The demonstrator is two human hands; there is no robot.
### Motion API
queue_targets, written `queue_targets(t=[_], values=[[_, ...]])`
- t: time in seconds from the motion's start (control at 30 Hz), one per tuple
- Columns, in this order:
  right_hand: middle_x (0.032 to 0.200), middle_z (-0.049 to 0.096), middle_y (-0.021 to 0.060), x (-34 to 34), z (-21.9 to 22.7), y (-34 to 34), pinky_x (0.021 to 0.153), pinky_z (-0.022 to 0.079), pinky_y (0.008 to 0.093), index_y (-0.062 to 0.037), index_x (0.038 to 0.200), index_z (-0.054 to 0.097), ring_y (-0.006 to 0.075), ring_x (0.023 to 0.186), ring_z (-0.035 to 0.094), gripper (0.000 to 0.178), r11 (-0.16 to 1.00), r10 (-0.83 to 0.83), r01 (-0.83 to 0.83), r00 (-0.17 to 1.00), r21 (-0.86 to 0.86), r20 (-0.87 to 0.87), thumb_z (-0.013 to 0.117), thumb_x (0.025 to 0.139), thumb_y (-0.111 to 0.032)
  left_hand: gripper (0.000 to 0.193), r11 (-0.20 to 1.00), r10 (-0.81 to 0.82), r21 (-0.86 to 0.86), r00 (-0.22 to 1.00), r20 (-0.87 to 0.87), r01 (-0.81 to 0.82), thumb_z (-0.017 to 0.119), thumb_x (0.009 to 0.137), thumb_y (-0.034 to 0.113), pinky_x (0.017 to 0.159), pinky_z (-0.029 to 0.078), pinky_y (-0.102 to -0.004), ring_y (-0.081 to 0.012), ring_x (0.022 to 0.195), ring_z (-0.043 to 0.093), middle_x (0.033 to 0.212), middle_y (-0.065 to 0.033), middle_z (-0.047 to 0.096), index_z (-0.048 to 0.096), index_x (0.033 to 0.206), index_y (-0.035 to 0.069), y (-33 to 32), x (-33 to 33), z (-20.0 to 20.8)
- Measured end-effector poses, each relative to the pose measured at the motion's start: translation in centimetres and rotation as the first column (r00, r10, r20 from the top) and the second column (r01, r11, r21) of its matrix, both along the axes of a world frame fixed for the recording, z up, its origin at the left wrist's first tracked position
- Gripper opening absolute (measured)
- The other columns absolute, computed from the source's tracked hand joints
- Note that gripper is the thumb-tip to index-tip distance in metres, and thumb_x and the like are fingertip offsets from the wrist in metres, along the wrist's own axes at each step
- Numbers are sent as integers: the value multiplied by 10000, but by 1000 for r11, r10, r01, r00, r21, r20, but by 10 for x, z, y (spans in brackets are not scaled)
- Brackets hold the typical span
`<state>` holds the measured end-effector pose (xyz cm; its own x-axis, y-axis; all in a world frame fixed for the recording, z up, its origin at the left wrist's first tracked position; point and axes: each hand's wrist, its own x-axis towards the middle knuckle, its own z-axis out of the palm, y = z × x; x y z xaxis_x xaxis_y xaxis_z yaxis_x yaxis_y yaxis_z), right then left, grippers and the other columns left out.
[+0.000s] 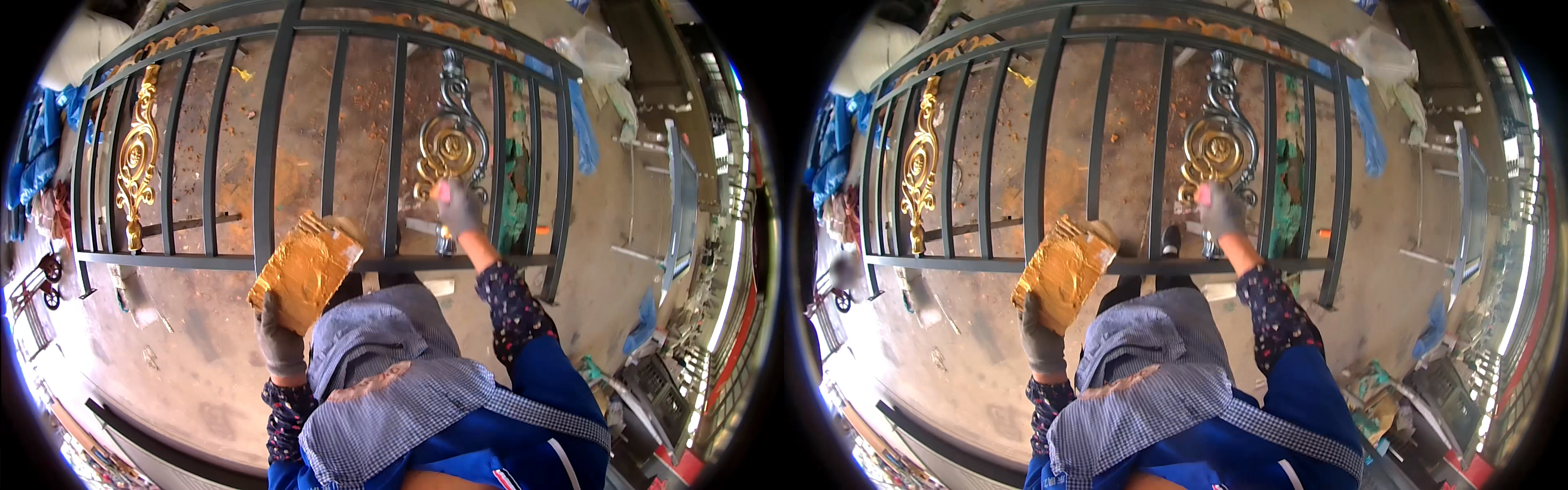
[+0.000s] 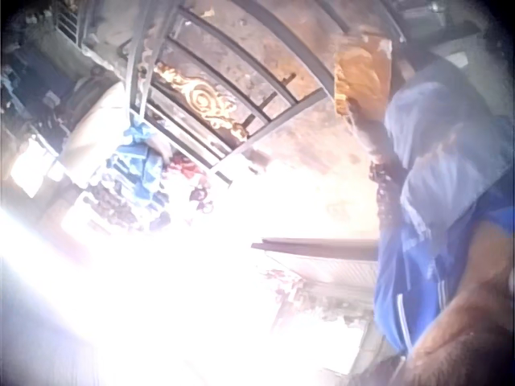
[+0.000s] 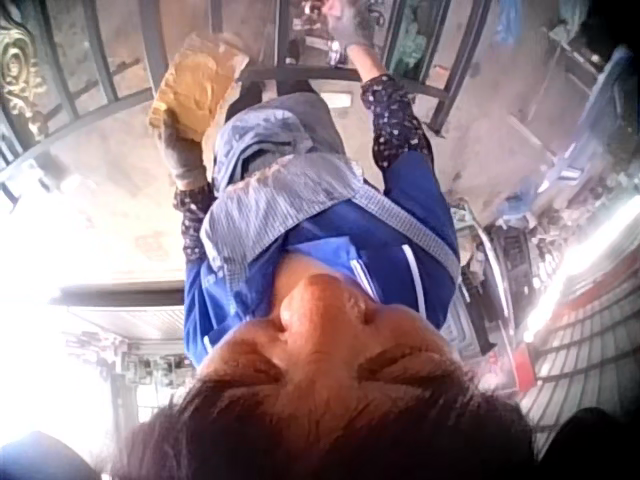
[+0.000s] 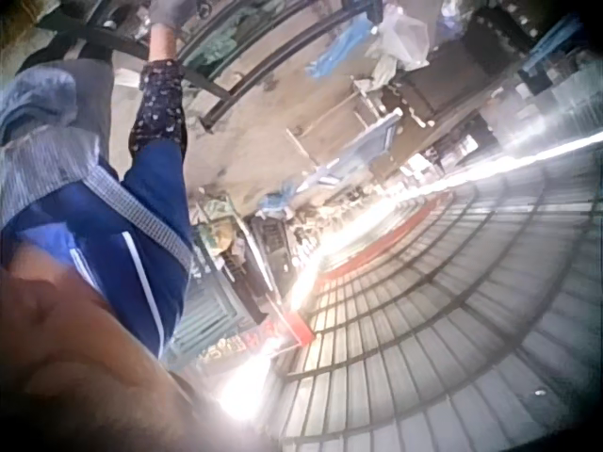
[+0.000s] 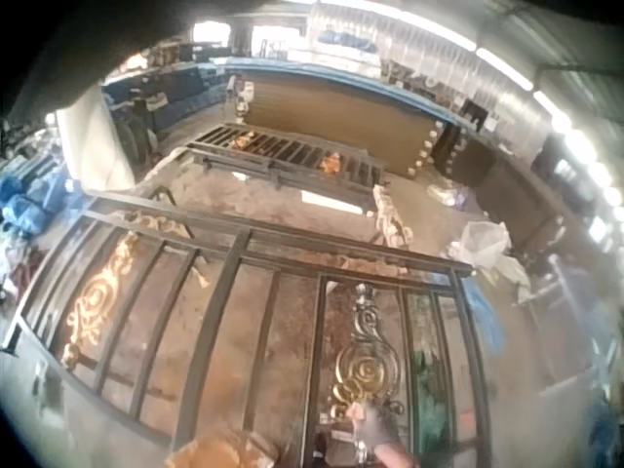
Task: The person applies gold paint to the ornate scrollwork of a black metal gate using a pink sponge. They hold a gold paint tray in their left hand and repeatedly dip the sponge into a bucket to reload paint before continuing to cover the decorative metal elements.
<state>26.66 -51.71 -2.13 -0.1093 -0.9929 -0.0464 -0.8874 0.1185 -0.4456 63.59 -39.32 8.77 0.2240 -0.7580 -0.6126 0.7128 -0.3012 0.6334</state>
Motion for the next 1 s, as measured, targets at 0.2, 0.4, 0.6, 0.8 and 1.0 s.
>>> queue_targets(t=[0.2,0.4,0.6,0.8,1.0], values=[[1012,639,173,31,-1,4,788,515,456,-92,1000,602,370,927,641,241,997,61,-61,998,37,11,657,783,-181,445,998,-60,6,998,15,60,542,988,282,981,491,-395,-244,1178,571,1290,-114,565,489,1327,-1,-3,7,3],[997,643,175,4,8,-8,801,515,461,-81,1012,611,374,914,654,242,987,-116,117,993,110,-9,638,787,-164,463,990,-138,-1,990,-21,138,542,989,286,1001,480,-399,-261,1196,561,1311,-121,556,476,1347,1,-13,4,8],[995,645,165,-2,13,-15,751,517,475,-114,1023,574,373,883,650,241,980,-19,64,973,191,-232,616,813,-224,481,984,-179,7,984,0,179,540,987,303,994,488,-418,-272,1208,557,1333,-128,546,471,1357,4,-16,9,6],[948,659,175,18,11,-25,763,505,469,-88,973,598,374,876,656,180,998,-6,10,997,57,-80,621,827,-191,537,974,-224,31,974,23,224,538,979,355,972,511,-436,-289,1205,568,1352,-136,540,447,1381,10,-14,13,3],[999,663,168,-22,22,-5,765,514,459,-95,1011,607,372,905,658,240,959,-39,82,986,273,-159,656,819,-231,469,977,-212,5,977,-23,212,536,991,293,1003,479,-408,-257,1202,554,1322,-127,544,470,1345,-8,-17,11,6]])
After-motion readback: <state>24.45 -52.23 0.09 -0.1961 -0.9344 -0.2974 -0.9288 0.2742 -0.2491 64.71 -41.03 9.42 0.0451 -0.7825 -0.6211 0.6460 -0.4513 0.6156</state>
